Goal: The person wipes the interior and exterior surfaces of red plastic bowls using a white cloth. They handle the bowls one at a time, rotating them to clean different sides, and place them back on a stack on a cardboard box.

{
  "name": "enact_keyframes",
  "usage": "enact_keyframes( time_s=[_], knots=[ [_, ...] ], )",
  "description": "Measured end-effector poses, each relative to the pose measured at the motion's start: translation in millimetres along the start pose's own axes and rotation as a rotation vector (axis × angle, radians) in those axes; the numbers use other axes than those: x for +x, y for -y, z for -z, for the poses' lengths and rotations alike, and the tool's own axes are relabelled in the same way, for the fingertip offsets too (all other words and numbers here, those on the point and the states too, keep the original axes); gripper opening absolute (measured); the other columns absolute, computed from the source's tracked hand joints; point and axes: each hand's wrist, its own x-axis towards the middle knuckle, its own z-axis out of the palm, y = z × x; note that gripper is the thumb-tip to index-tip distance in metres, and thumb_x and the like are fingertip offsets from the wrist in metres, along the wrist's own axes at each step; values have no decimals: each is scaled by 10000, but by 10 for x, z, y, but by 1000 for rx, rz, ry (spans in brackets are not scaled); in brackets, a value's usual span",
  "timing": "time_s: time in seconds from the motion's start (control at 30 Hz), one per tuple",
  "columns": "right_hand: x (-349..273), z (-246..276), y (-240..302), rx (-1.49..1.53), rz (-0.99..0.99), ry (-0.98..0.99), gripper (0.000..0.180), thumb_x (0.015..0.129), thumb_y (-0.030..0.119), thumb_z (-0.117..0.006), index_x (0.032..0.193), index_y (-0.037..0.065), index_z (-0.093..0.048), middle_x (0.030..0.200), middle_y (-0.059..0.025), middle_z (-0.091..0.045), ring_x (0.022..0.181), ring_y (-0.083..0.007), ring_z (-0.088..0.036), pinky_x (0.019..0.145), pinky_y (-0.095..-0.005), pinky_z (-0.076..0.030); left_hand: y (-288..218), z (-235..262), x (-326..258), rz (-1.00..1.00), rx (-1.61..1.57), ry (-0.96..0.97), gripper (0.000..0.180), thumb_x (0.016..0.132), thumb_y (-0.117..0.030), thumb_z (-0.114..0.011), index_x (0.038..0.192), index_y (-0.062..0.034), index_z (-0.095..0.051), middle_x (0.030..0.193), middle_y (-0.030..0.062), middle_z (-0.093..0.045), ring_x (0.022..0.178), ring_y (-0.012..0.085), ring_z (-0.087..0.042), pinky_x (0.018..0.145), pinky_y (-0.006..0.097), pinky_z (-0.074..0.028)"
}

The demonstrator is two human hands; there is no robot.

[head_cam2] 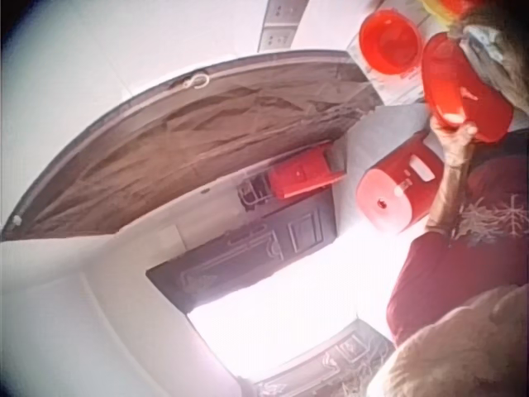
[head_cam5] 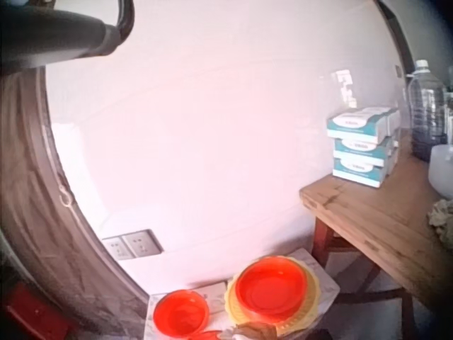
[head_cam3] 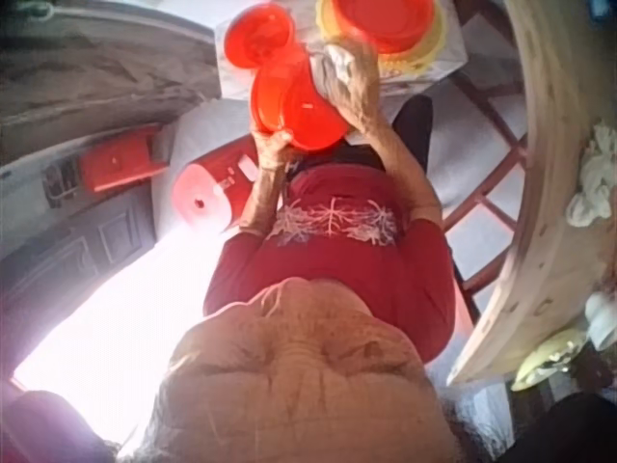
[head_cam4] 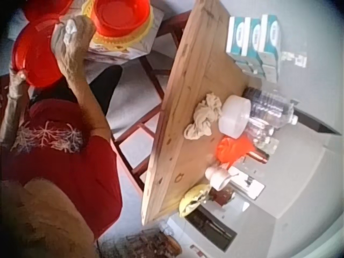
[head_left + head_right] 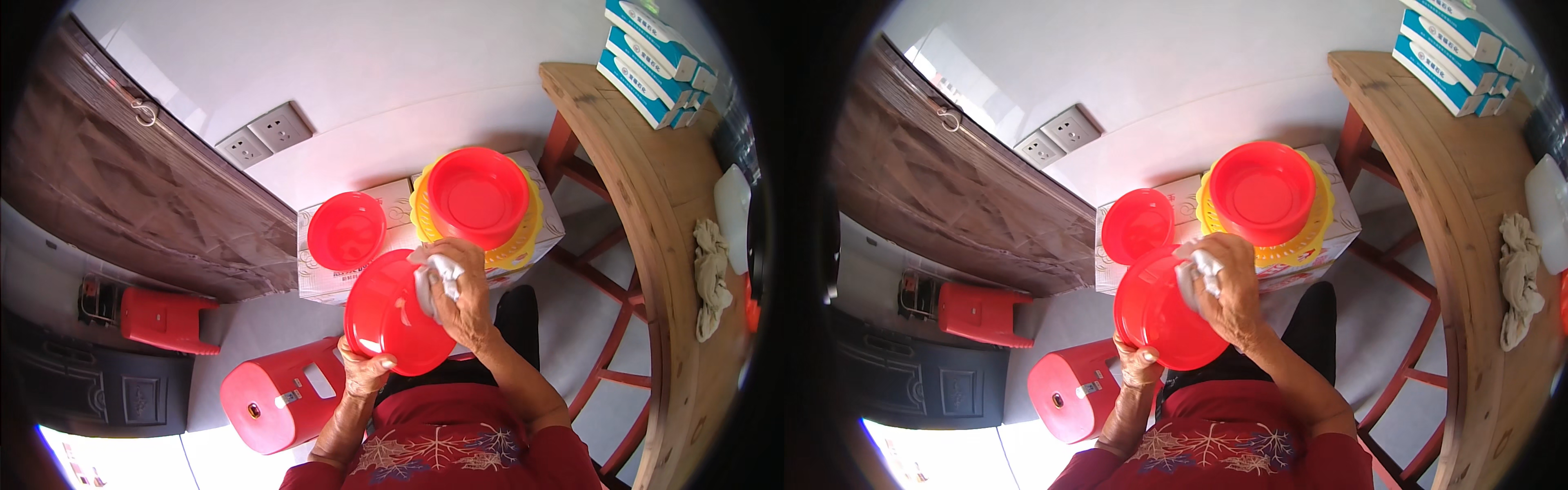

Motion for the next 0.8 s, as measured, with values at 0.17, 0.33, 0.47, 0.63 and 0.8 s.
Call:
enact_keyframes(
  time_s=[0.17,0.33,0.47,0.63,0.8],
  knots=[
    [-160,-41,81,-193,-33,-17,449,735,26,-675,1153,15,-512,1100,-169,-540,1015,-350,-523,890,-420,-410,40,-5,91,-11,-68,-63,616,676,-127,-810,1220,-76,-524,1067,61,-639,994,221,-617,905,426,-502],
    [-325,-70,375,34,178,232,453,741,62,-705,1156,19,-527,1185,-166,-543,1088,-344,-551,905,-426,-464,111,-64,125,18,-117,-149,489,701,-170,-822,1103,-21,-586,1005,61,-655,889,167,-636,800,322,-525],
    [-120,-10,395,34,280,281,461,740,125,-708,1161,45,-540,1190,-125,-549,1108,-304,-546,906,-418,-415,169,14,3,110,-89,-106,560,703,-201,-820,1178,-66,-554,1113,75,-626,1001,206,-614,858,378,-526],
    [170,22,72,72,41,104,253,735,31,-638,980,48,-578,946,-129,-605,879,-333,-583,778,-415,-433,26,-190,-40,146,-43,-31,514,654,-102,-847,1095,2,-605,1018,64,-668,899,153,-635,831,329,-518],
    [108,-51,149,-70,-21,91,146,823,14,-588,968,23,-573,922,-133,-588,869,-291,-594,762,-377,-454,96,-136,-13,117,-84,-89,381,786,-207,-758,1076,-8,-612,1034,52,-656,924,134,-616,843,323,-506]
  ],
)
